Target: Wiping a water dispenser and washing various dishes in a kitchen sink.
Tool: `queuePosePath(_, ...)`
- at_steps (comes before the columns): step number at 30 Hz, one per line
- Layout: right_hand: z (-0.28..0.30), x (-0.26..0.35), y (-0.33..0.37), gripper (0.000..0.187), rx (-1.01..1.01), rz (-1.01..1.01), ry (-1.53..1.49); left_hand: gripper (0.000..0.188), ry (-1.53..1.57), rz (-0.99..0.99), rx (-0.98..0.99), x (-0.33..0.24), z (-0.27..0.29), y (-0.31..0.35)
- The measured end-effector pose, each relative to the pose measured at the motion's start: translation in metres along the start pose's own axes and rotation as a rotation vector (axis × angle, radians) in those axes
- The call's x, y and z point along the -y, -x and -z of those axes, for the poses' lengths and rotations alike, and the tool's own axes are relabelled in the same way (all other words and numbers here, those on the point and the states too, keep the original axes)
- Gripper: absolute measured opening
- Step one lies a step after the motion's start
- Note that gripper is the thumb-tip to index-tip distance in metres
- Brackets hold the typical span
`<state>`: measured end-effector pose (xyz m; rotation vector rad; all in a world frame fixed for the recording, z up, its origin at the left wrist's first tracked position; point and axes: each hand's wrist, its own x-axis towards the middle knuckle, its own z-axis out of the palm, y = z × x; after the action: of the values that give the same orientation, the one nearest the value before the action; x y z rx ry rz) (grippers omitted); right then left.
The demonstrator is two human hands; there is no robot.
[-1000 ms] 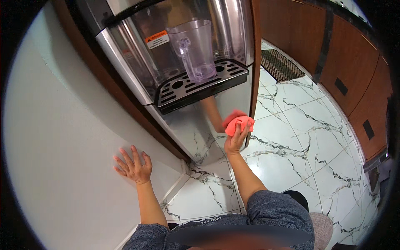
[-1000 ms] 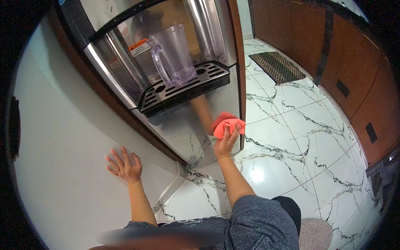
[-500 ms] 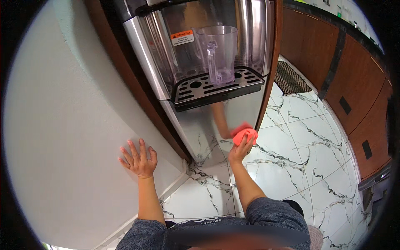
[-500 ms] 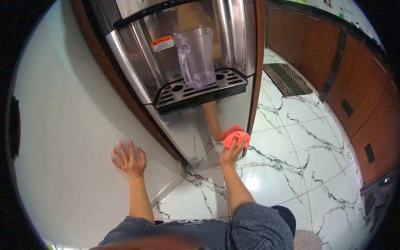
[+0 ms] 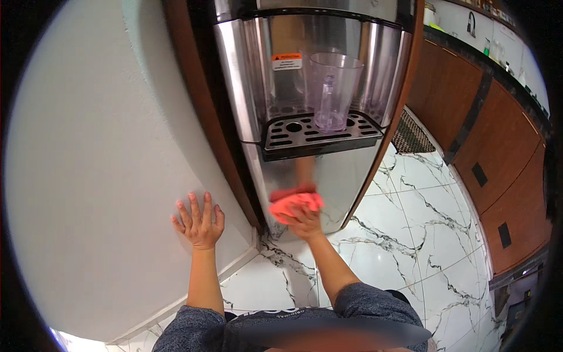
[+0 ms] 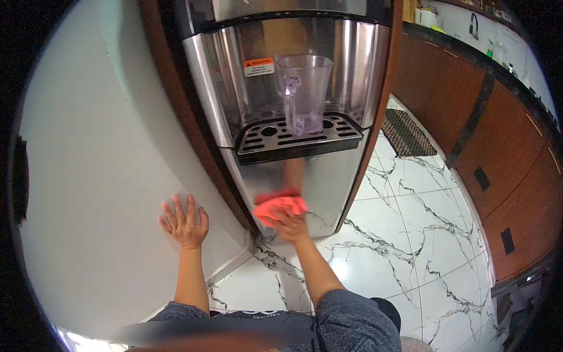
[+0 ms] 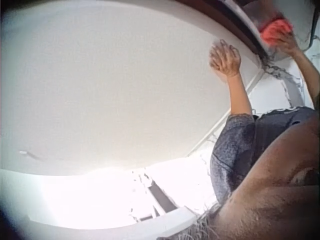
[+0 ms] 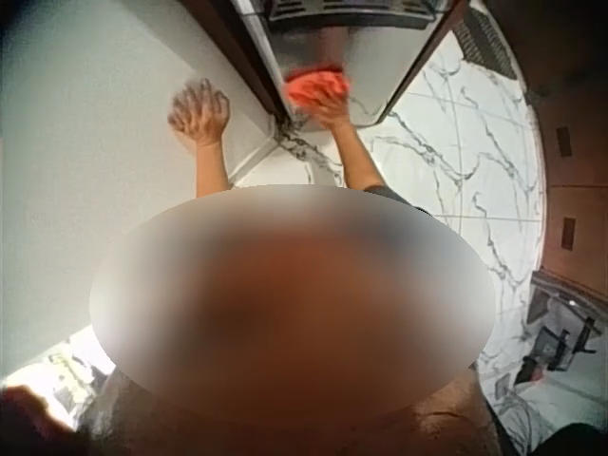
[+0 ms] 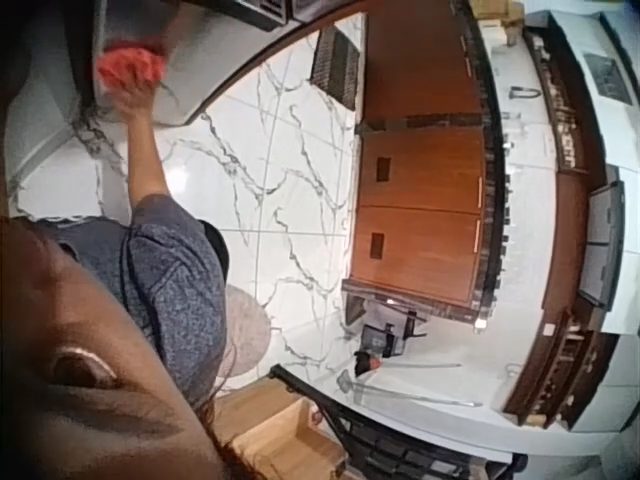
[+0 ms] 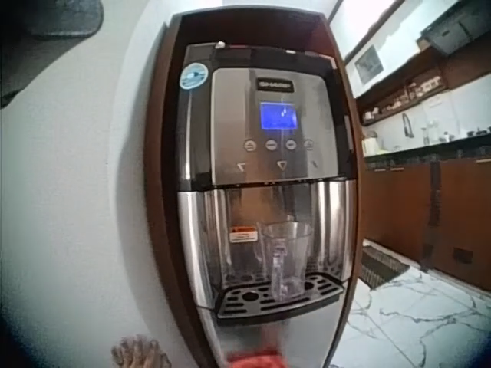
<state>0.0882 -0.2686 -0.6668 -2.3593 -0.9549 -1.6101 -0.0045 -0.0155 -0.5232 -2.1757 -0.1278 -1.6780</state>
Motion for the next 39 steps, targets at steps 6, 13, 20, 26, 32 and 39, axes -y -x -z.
queuePosePath(6,0.016,-0.056,-0.031,0.042,-0.368,-0.766,-0.147,0.038,0.009,-0.023,-0.006,0.01,0.0,0.005)
queuePosePath(13,0.007,-0.014,-0.043,0.041,-0.158,-0.159,-0.169,0.042,0.01,-0.037,0.005,0.007,0.0,0.003)
queuePosePath(20,0.008,-0.084,0.003,0.048,-0.401,-0.806,-0.513,0.04,0.034,-0.043,-0.016,-0.001,-0.001,0.0)
queuePosePath(26,0.027,-0.013,-0.08,0.042,-0.092,-0.149,-0.16,0.039,0.004,0.01,-0.003,0.011,0.0,0.006)
queuePosePath(32,0.008,-0.067,0.027,0.042,-0.309,-0.488,-0.343,0.037,0.032,0.05,-0.006,-0.001,-0.003,0.001)
queuePosePath(39,0.021,-0.023,-0.095,0.045,-0.344,-0.414,-0.469,0.036,0.022,0.038,-0.017,0.013,-0.001,0.005)
